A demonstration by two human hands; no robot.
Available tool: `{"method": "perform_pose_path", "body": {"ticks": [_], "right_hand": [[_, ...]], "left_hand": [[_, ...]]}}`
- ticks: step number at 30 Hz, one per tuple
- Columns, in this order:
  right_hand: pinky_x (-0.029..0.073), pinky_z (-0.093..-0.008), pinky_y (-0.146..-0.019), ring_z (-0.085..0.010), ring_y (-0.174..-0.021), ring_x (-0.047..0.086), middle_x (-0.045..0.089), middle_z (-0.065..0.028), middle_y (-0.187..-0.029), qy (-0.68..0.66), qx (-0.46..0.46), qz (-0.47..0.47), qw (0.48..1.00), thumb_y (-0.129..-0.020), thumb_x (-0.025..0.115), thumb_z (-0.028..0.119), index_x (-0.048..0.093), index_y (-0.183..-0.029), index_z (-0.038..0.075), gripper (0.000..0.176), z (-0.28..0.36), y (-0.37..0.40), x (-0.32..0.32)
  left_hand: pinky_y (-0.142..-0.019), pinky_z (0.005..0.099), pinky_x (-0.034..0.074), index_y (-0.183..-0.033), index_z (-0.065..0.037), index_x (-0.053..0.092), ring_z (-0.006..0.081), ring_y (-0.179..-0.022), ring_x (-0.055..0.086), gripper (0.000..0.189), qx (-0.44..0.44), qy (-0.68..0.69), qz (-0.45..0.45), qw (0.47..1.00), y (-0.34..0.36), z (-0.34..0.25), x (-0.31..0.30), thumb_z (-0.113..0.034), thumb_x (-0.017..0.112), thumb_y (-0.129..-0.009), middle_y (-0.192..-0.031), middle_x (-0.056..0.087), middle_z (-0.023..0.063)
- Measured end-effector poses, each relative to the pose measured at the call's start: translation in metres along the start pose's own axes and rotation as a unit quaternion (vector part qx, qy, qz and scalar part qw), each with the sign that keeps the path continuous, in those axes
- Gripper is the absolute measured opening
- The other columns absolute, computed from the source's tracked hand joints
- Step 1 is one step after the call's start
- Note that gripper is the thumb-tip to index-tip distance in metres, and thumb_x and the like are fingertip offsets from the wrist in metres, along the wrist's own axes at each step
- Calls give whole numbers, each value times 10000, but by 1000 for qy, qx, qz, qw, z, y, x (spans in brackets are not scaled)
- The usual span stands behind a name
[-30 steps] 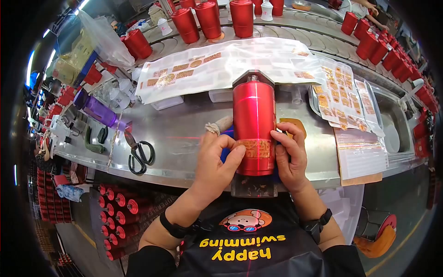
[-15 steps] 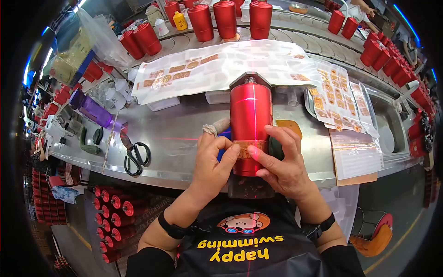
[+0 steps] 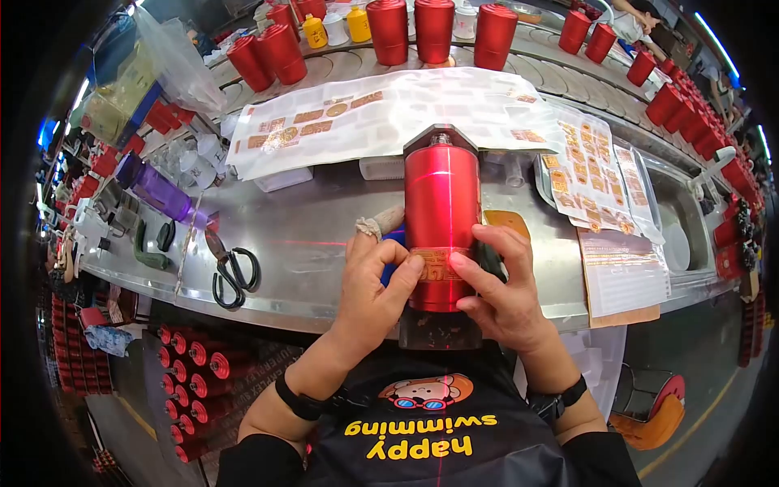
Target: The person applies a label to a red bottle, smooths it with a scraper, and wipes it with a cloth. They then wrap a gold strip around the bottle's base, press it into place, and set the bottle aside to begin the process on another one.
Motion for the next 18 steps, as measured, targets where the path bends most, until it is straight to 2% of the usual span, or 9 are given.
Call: {"method": "perform_pose_path", "body": {"ticks": [1,4,7,13,18], "right_hand": [[424,-466,-988,-374,-1189,465,485,-157,-1340,4,-4,-1,1000,-852,704,334,681,-1204,153,397,0,2,0],[419,-462,-989,-371,-1187,469,492,-157,-1334,9,-7,0,1000,-862,694,326,680,-1205,146,387,-2,3,0],[414,-460,-991,-371,-1186,470,497,-157,-1330,5,-3,0,1000,-867,691,313,681,-1205,147,377,-2,3,0],[402,-460,-1001,-369,-1186,467,502,-152,-1330,-3,6,-4,1000,-862,699,293,684,-1207,151,374,-2,3,1],[391,-455,-1011,-365,-1190,461,496,-150,-1332,-6,14,-8,1000,-860,704,280,685,-1209,154,372,-3,6,2]], "left_hand": [[-867,326,371,-826,-28,620,205,-921,483,205,12,2,-7,1000,1,-1,1,-212,635,-915,-947,512,105],[-913,338,373,-828,-24,611,222,-991,507,201,-30,-17,23,999,2,-3,-1,-204,634,-915,-1062,561,142],[-806,379,363,-750,-41,618,263,-843,455,219,17,15,-40,999,0,-3,1,-211,667,-878,-776,487,99],[-800,356,371,-787,-40,614,257,-855,465,241,-7,51,-43,998,3,4,3,-247,676,-894,-800,490,95],[-804,353,372,-809,-44,613,249,-855,462,232,8,55,-47,997,5,5,5,-247,664,-910,-836,492,103]]}}
Point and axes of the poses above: each hand's wrist, its own y-axis away from the middle knuckle, its own x-axis out of the palm, z = x × y, the point moved 4 cm from there along -y, towards the middle knuckle
